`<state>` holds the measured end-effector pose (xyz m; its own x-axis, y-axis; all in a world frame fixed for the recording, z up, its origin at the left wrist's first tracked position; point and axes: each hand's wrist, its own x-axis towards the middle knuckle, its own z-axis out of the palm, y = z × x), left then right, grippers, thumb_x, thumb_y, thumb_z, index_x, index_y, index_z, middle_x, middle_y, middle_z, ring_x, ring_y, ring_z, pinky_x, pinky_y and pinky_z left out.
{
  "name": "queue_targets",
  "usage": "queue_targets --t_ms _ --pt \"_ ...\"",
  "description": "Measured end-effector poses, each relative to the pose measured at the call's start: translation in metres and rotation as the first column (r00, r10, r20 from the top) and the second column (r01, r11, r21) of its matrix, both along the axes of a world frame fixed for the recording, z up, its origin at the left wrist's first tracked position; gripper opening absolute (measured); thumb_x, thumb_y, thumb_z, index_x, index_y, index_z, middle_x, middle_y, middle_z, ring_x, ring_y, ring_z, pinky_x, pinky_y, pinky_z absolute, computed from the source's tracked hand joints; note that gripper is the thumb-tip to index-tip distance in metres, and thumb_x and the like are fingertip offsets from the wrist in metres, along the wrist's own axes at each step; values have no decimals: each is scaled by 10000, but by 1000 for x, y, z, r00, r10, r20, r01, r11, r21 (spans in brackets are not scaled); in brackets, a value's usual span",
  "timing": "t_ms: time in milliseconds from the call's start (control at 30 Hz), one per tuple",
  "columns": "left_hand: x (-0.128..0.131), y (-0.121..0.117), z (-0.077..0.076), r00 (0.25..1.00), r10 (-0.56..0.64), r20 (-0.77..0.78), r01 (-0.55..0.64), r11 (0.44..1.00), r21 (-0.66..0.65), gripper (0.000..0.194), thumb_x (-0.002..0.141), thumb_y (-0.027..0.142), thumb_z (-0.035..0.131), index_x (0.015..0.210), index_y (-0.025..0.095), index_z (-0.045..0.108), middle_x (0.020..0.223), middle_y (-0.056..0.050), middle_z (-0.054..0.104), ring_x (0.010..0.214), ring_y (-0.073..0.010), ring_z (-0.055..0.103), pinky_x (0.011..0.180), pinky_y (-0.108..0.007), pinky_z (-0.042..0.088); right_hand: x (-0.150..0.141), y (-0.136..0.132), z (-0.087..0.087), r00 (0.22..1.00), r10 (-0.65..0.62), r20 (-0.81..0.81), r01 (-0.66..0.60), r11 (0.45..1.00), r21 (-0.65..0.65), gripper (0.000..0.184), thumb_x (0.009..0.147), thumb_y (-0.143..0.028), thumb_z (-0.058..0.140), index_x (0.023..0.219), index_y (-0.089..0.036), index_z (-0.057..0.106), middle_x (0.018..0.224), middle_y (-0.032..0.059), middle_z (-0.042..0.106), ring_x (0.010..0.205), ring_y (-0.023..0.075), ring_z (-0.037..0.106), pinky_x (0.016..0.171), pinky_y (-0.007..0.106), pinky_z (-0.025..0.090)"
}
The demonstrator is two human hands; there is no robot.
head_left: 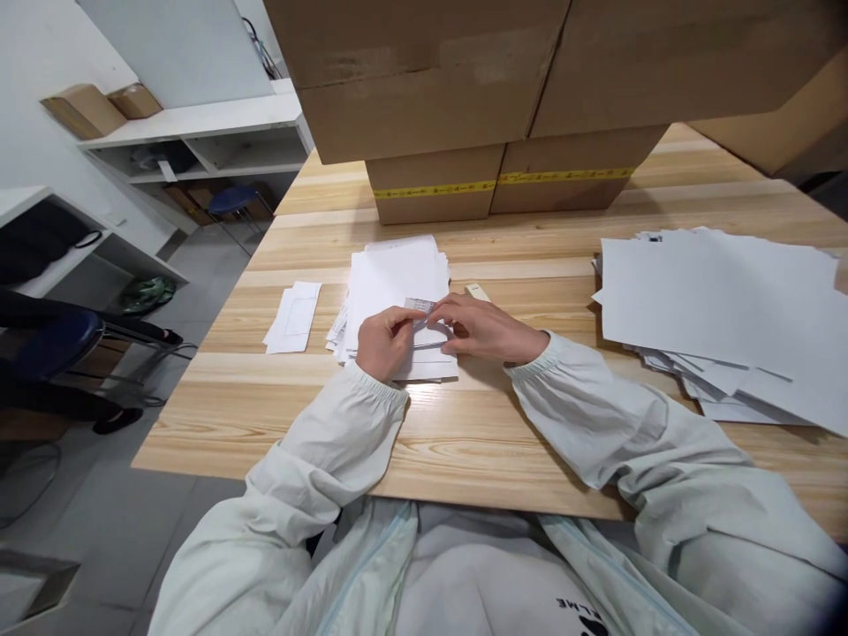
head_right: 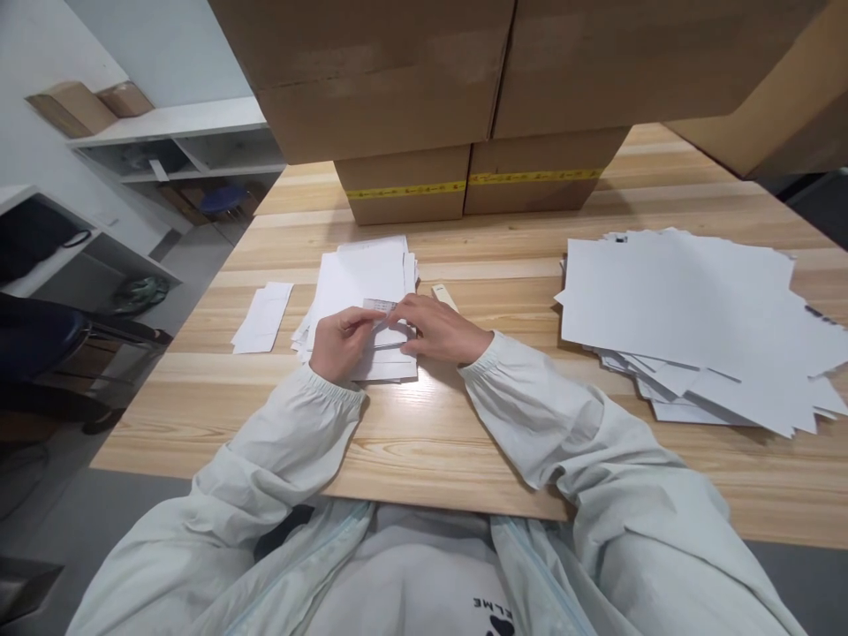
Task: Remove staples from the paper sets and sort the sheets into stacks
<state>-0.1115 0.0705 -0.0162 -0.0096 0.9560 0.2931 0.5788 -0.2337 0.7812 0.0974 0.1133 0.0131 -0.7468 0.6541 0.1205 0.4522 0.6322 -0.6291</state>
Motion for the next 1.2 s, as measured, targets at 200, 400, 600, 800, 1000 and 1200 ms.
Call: queue_targets --t_ms 200,400,600,800,1000,1200 --pt "-4 1 4 995 -59 -76 55 997 -63 230 831 217 646 998 242 801 933 -54 768 830 -191 668 807 -349 542 3 5 -3 999 24 -29 -24 1000 3 211 842 -224 701 1051 -197 705 1146 101 678 911 209 618 819 335 444" --pt "-11 4 11 990 -127 -54 119 984 -130 258 775 296 743 1019 243 807 883 -53 754 724 -174 617 725 -335 516 4 8 -4 998 40 -56 -39 999 9 151 898 -258 648 995 -189 742 1125 101 713 938 212 650 835 327 442" --pt "-14 8 6 988 -156 12 156 979 -128 216 723 305 788 927 244 818 868 -54 761 788 -197 655 763 -345 530 -5 7 -13 978 -115 -177 127 990 59 177 935 -245 574 919 -183 738 888 63 704 794 176 601 756 300 408" --pt "-9 8 7 995 -39 96 52 989 -140 131 739 296 710 755 192 787 762 -33 733 740 -177 644 711 -313 512 -13 -2 -10 914 -293 -281 328 941 85 132 895 -255 611 807 -183 677 807 46 641 738 166 545 718 302 396" --pt "-9 8 11 987 11 161 19 984 -180 180 705 336 706 714 165 762 620 3 644 620 -137 561 618 -281 452 -16 -7 -11 859 -383 -341 318 919 -232 107 875 -271 611 819 -186 641 729 4 655 659 129 572 655 268 444" --pt "-9 8 8 996 31 80 -19 989 -150 162 741 300 663 737 166 754 659 -5 685 638 -149 605 627 -279 489 -20 -4 -13 798 -501 -335 197 743 -640 219 917 -397 630 886 -180 617 742 19 658 597 110 622 566 230 526"
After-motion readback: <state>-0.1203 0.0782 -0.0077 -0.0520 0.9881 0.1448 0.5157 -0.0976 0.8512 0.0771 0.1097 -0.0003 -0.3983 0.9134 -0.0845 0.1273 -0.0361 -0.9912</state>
